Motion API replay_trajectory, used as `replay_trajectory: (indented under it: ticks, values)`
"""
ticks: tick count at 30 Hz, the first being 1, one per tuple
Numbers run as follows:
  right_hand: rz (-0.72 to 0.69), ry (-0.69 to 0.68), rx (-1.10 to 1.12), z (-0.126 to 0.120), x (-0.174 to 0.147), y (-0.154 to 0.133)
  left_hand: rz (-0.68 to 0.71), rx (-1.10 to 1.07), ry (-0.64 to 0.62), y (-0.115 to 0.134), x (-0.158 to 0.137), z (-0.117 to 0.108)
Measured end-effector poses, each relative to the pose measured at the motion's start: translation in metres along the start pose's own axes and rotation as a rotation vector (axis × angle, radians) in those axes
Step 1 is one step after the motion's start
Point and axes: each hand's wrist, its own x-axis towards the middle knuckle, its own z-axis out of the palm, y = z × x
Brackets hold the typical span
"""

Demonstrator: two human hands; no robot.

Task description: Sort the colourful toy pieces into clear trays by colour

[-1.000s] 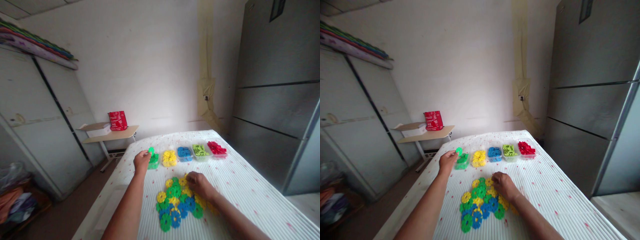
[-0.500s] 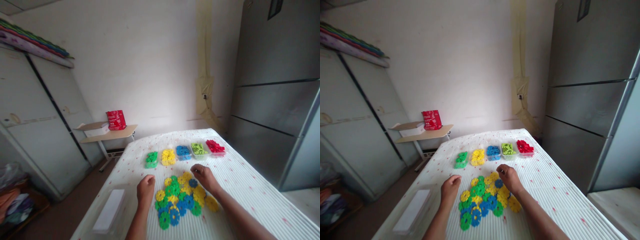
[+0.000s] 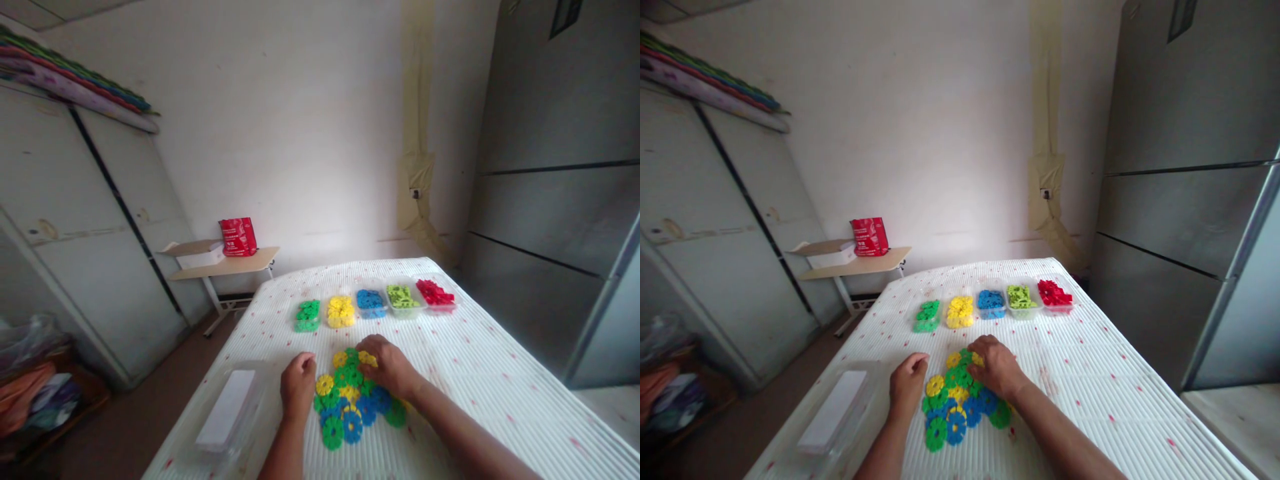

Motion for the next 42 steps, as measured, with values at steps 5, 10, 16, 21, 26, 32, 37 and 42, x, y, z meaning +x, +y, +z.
replay_trajectory:
  ticks: [5,10,16,21,26,32,37,42]
  values:
    - [0.076,-0.139,-0.262,0.017,0.014,-0.009,0.008,0.0,-0.004,-0.001,-0.001,0.0]
    - [0.092,-0.194,-0.302,0.02,0.015,-0.013,0.008,-0.007,-0.008,-0.001,-0.001,0.0]
    - [0.146,-0.167,-0.201,0.016,0.013,-0.019,-0.004,-0.026,0.0,0.0,-0.001,0.0]
    - [0.161,-0.178,-0.121,0.014,0.018,-0.02,0.004,-0.042,0.009,-0.002,-0.001,0.0]
    - [0.178,-0.139,-0.019,0.014,0.027,-0.013,0.004,-0.059,0.018,-0.003,-0.002,0.001]
    - [0.213,-0.08,0.092,0.014,0.038,-0.008,-0.005,-0.084,0.032,-0.001,-0.002,-0.001]
    - [0.267,-0.074,0.209,0.016,0.07,-0.015,-0.009,-0.096,0.038,0.0,-0.003,-0.002]
    - [0.308,0.029,0.282,0.02,0.13,-0.034,-0.011,-0.095,0.039,0.001,-0.004,-0.003]
